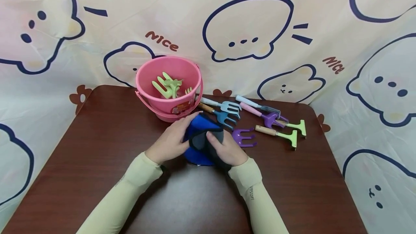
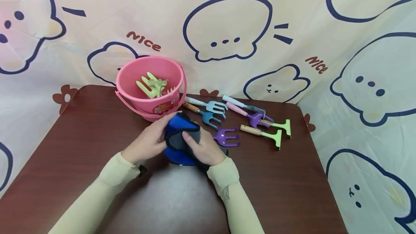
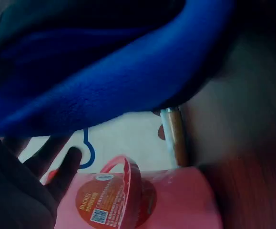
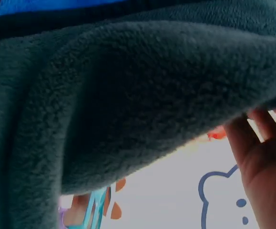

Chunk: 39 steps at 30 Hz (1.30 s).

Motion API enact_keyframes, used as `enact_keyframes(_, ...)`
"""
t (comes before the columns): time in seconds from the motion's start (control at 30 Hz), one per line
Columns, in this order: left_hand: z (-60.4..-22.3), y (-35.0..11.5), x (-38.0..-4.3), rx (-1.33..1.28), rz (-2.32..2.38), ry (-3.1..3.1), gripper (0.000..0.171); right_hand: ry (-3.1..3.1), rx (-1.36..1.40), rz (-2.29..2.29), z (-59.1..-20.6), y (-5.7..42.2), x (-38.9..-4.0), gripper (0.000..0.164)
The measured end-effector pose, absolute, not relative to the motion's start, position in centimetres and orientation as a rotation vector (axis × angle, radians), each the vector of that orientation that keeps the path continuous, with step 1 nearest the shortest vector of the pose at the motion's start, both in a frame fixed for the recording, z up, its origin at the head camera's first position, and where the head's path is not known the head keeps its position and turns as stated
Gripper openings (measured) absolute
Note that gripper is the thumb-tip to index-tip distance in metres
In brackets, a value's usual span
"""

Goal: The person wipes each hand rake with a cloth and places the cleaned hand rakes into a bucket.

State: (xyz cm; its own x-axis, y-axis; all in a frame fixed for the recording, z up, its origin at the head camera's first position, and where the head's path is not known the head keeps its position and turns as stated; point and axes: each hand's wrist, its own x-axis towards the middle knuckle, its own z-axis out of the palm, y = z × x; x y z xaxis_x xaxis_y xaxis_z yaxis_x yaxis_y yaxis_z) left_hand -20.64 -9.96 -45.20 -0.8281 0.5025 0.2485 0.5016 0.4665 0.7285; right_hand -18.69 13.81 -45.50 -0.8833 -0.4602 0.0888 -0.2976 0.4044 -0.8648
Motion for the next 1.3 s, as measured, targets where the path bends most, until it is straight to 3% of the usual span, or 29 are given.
enact_keyframes(0.07,-45.2,-10.2,-20.7,0.851,1.457,2.511,0.088,2.47,-0.758,-1.448,-45.6,13.3,-18.6,0.086)
enact_keyframes(0.17,-45.2,-10.7,-20.9,0.841,1.582,2.365,0.084,2.447,-0.819,-1.394,-45.3,12.9,-18.5,0.085)
enact_keyframes(0.4,-44.9,-11.4,-21.7,0.923,1.456,2.741,0.032,2.484,-0.917,-1.513,-45.0,14.1,-20.0,0.042)
enact_keyframes(0.53,-44.6,-12.5,-21.8,0.707,1.68,2.809,0.012,2.495,-0.649,-1.653,-46.3,15.7,-21.5,0.035)
enact_keyframes(0.7,-43.7,-14.0,-21.4,0.494,1.9,2.724,0.037,2.726,-0.33,-1.188,-48.4,16.6,-22.7,0.034)
enact_keyframes(0.9,-42.1,-14.7,-21.0,0.52,1.934,2.65,0.008,2.77,-0.318,-0.881,-49.4,16.1,-22.7,0.041)
enact_keyframes(1.17,-40.8,-15.9,-20.8,0.222,2.201,2.644,0.044,2.835,-0.319,-0.657,-49.8,16.3,-22.6,0.046)
enact_keyframes(1.3,-40.3,-16.5,-20.7,0.23,2.263,2.568,0.036,2.93,-0.383,-0.61,-49.5,16.7,-22.4,0.032)
